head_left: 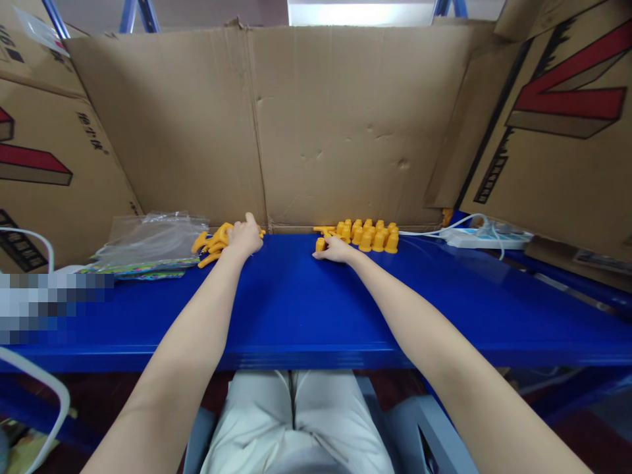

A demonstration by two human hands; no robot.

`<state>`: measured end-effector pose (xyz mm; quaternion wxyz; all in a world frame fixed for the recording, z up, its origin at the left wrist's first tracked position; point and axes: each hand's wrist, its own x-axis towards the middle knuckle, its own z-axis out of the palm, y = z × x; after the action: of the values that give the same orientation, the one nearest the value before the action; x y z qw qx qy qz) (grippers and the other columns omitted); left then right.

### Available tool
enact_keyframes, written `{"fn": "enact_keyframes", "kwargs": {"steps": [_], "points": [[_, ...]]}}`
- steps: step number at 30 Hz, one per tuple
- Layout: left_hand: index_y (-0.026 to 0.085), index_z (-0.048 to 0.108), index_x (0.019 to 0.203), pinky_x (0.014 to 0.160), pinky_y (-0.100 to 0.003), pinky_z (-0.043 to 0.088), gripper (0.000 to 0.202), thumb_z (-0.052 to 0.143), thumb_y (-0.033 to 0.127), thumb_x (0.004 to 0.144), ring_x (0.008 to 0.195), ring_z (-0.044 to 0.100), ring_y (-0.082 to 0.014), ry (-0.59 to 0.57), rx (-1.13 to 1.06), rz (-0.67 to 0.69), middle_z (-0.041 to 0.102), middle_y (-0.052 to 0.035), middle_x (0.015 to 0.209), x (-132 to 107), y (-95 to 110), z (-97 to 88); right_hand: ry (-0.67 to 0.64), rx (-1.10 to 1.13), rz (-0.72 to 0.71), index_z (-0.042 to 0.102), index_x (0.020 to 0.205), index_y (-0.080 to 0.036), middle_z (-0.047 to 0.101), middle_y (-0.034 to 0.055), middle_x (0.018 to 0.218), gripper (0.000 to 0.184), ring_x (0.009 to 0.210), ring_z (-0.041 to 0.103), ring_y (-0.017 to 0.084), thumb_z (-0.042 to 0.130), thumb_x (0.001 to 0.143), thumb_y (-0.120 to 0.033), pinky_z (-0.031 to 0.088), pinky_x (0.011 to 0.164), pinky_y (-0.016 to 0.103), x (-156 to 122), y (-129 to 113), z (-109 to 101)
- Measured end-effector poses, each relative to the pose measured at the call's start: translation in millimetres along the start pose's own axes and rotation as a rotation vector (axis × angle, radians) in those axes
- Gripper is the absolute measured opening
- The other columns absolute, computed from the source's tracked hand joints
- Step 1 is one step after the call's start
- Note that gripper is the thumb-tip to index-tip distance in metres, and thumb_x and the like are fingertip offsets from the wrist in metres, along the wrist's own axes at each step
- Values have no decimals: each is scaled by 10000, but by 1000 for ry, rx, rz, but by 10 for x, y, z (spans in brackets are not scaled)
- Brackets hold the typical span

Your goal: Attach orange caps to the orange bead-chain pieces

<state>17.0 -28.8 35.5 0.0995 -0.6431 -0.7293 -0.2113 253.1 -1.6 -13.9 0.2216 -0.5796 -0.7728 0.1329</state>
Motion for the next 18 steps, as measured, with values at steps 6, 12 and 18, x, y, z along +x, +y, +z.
{"fn": "enact_keyframes", "kwargs": {"steps": [6, 12, 18], "points": [[189, 427, 1200, 870, -377, 479, 470, 577, 187, 755, 1002, 629, -271, 235, -473, -59, 659, -100, 951, 93, 31, 27, 46, -155, -67, 577, 988, -154, 656, 87, 989, 198, 922, 615, 201, 613, 840, -281, 458, 797, 310, -30, -78, 33], [182, 430, 1095, 529, -200, 469, 352, 535, 104, 768, 583, 624, -104, 43, -1057, -299, 616, -17, 796, 157, 82, 149, 82, -327, -256, 591, 1056, -139, 625, 129, 1145, 228, 1097, 564, 234, 599, 829, -161, 402, 904, 331, -81, -171, 13], [166, 507, 902, 528, -200, 475, 196, 573, 63, 750, 528, 614, -103, -186, -1181, -365, 596, 1, 653, 138, 38, 201, -1, -323, -379, 649, 1050, -170, 648, 90, 1124, 218, 1050, 598, 213, 592, 842, -202, 408, 878, 291, -147, -292, -17]]}}
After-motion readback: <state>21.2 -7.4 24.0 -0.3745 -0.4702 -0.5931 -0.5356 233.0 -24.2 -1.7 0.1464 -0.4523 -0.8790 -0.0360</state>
